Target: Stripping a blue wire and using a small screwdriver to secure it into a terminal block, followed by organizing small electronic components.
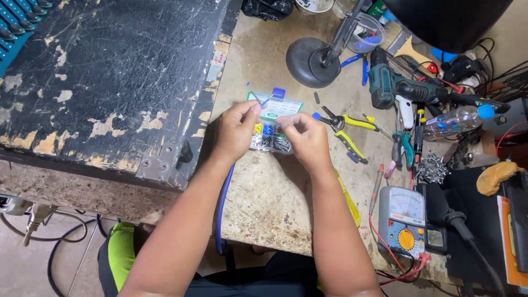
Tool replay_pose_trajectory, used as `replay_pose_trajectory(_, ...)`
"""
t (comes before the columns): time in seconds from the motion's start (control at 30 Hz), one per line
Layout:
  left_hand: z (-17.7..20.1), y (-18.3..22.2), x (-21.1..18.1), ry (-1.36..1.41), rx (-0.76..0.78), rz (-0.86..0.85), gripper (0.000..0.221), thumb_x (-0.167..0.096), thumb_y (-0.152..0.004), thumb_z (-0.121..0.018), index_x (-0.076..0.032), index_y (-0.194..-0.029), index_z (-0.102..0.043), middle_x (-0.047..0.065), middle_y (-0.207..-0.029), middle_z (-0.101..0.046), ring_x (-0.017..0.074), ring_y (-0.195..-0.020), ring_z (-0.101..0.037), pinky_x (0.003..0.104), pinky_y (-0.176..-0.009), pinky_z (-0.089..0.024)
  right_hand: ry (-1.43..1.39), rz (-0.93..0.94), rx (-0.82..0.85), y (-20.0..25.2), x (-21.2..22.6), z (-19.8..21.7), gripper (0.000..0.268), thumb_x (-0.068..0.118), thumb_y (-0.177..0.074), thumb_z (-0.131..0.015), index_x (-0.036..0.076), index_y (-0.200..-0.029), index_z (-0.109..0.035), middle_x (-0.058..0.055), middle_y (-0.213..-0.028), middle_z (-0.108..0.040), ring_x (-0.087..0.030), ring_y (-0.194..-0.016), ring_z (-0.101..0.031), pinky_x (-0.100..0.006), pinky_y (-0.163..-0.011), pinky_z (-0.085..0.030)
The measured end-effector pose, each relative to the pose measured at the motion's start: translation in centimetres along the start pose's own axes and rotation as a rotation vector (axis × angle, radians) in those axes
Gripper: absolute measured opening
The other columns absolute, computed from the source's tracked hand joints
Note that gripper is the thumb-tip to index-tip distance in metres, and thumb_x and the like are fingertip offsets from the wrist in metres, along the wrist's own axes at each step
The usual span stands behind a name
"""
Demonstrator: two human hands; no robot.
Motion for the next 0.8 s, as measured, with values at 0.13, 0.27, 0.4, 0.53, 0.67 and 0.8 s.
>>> replay_pose_trajectory(0.13, 0.3, 0.2, -0.6, -0.032, 0.043, -0.072, 0.022, -0.023, -0.101, -0.064, -0.008, -0.111, -0.078, 0.007, -0.076, -0.074, 0.0172, -0.06, -0.07, 0.032, -0.061, -0.057, -0.414, -0.096, 0.01, -0.4, -1.9, 0.2, 0.008, 0.003, -0.086, -0.064, 0.005, -0.078, -0.061, -0.019, -0.093, -0.078, -0.02, -0.077, -0.075, -0.031, -0.078, -0.06)
replay_pose_trajectory(0.27, 0.3, 0.5, -1.5, -0.086, 0.08, -0.209, 0.017, -0.023, -0.099, -0.069, -0.012, -0.104, -0.08, 0.006, -0.075, -0.072, 0.0182, -0.061, -0.07, 0.032, -0.059, -0.055, -0.509, -0.207, 0.022, -0.6, -3.7, 0.9, 0.004, 0.003, -0.086, -0.067, 0.002, -0.087, -0.063, -0.016, -0.081, -0.074, -0.019, -0.068, -0.074, -0.025, -0.066, -0.058)
replay_pose_trajectory(0.4, 0.2, 0.6, -1.9, -0.064, 0.111, -0.237, 0.015, -0.02, -0.095, -0.073, -0.01, -0.105, -0.079, 0.005, -0.077, -0.069, 0.011, -0.055, -0.062, 0.028, -0.052, -0.049, -0.396, -0.309, 0.083, 0.1, -3.3, 2.3, 0.019, 0.0, -0.083, -0.076, -0.003, -0.101, -0.072, -0.012, -0.084, -0.074, -0.015, -0.073, -0.071, -0.026, -0.072, -0.061)
replay_pose_trajectory(0.53, 0.1, 1.0, -3.5, 0.013, 0.104, -0.227, 0.016, -0.016, -0.095, -0.074, -0.01, -0.109, -0.079, 0.002, -0.074, -0.067, 0.0087, -0.052, -0.058, 0.026, -0.052, -0.049, -0.309, -0.267, 0.054, 0.4, -3.1, 3.4, 0.022, -0.001, -0.085, -0.077, -0.004, -0.106, -0.075, -0.013, -0.089, -0.075, -0.016, -0.08, -0.072, -0.03, -0.077, -0.063)
replay_pose_trajectory(0.67, 0.3, 0.9, -4.2, 0.008, 0.139, -0.294, 0.017, -0.009, -0.092, -0.072, -0.007, -0.108, -0.078, 0.008, -0.074, -0.065, 0.0121, -0.058, -0.057, 0.03, -0.054, -0.049, -0.262, -0.159, -0.006, 0.3, -3.0, 3.9, 0.034, -0.001, -0.083, -0.081, -0.002, -0.115, -0.073, -0.012, -0.092, -0.075, -0.011, -0.081, -0.072, -0.027, -0.08, -0.063)
replay_pose_trajectory(0.8, 0.4, 1.2, -4.6, -0.099, 0.243, -0.348, 0.017, -0.013, -0.094, -0.07, -0.007, -0.108, -0.078, 0.013, -0.079, -0.065, 0.0245, -0.07, -0.064, 0.037, -0.067, -0.052, -0.247, -0.04, -0.004, 0.6, -2.4, 4.4, 0.051, -0.006, -0.081, -0.081, -0.002, -0.129, -0.064, -0.015, -0.095, -0.073, -0.014, -0.084, -0.075, -0.028, -0.084, -0.064)
Point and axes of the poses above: each hand's wrist, its own y-axis away from the middle knuckle, its own z-axis out of the back of the hand, x = y × z, the point moved 3 cm from there along -y, towards the middle knuckle
